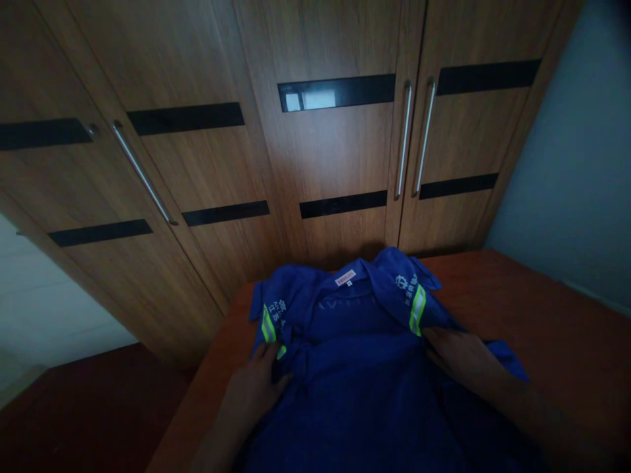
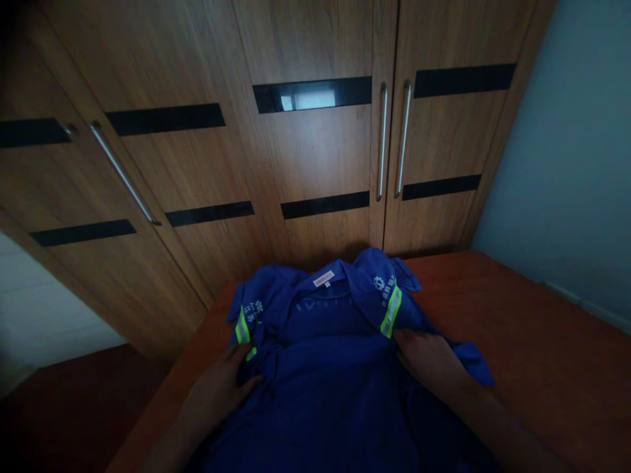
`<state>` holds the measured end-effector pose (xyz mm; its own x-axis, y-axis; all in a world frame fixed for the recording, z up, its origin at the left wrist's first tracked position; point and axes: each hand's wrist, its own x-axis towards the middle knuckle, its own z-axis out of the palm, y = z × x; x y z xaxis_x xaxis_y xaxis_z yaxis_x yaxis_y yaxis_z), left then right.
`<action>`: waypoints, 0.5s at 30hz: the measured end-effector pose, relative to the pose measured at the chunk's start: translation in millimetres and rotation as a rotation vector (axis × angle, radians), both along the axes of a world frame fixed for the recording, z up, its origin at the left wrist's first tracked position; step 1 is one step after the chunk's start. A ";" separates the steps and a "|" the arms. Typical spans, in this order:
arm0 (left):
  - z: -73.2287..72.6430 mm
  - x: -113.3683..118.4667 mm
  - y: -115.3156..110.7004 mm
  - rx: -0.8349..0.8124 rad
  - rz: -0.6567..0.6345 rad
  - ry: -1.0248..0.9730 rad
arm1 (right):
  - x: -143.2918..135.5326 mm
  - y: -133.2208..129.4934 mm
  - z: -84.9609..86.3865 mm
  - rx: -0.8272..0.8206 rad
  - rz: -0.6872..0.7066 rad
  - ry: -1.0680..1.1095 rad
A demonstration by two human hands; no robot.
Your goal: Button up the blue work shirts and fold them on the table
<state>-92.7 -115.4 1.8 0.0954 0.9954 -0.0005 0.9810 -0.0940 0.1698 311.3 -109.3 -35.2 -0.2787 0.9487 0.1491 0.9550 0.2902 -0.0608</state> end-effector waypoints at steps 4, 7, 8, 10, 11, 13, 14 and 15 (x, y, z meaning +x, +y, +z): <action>1.6 3.7 6.9 0.054 -0.033 0.028 | 12.4 -0.2 27.5 -0.036 -0.045 0.017; 4.3 0.6 12.8 0.179 0.013 -0.182 | 24.6 1.3 50.5 0.025 -0.082 0.076; 7.3 -0.3 14.5 0.243 0.046 -0.305 | 26.0 3.3 59.2 0.093 -0.110 0.115; 17.0 0.8 16.6 0.349 0.096 -0.618 | 20.6 9.9 78.5 0.285 -0.152 0.275; 22.9 3.6 16.7 0.374 0.105 -0.796 | 12.7 14.1 88.5 0.376 -0.158 0.414; 33.3 14.0 15.5 0.356 0.113 -1.149 | -14.5 23.5 106.3 0.474 -0.134 0.822; 36.3 21.3 14.7 0.326 0.121 -1.301 | -33.3 28.2 112.6 0.423 -0.128 1.061; 37.0 29.5 14.0 0.292 0.131 -1.421 | -54.8 32.8 116.2 0.335 -0.110 1.283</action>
<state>-63.3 -101.4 38.8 -0.2473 0.9448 0.2148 0.0095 -0.2194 0.9756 256.5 -76.5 80.9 0.3088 0.8235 0.4760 0.2941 0.3932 -0.8711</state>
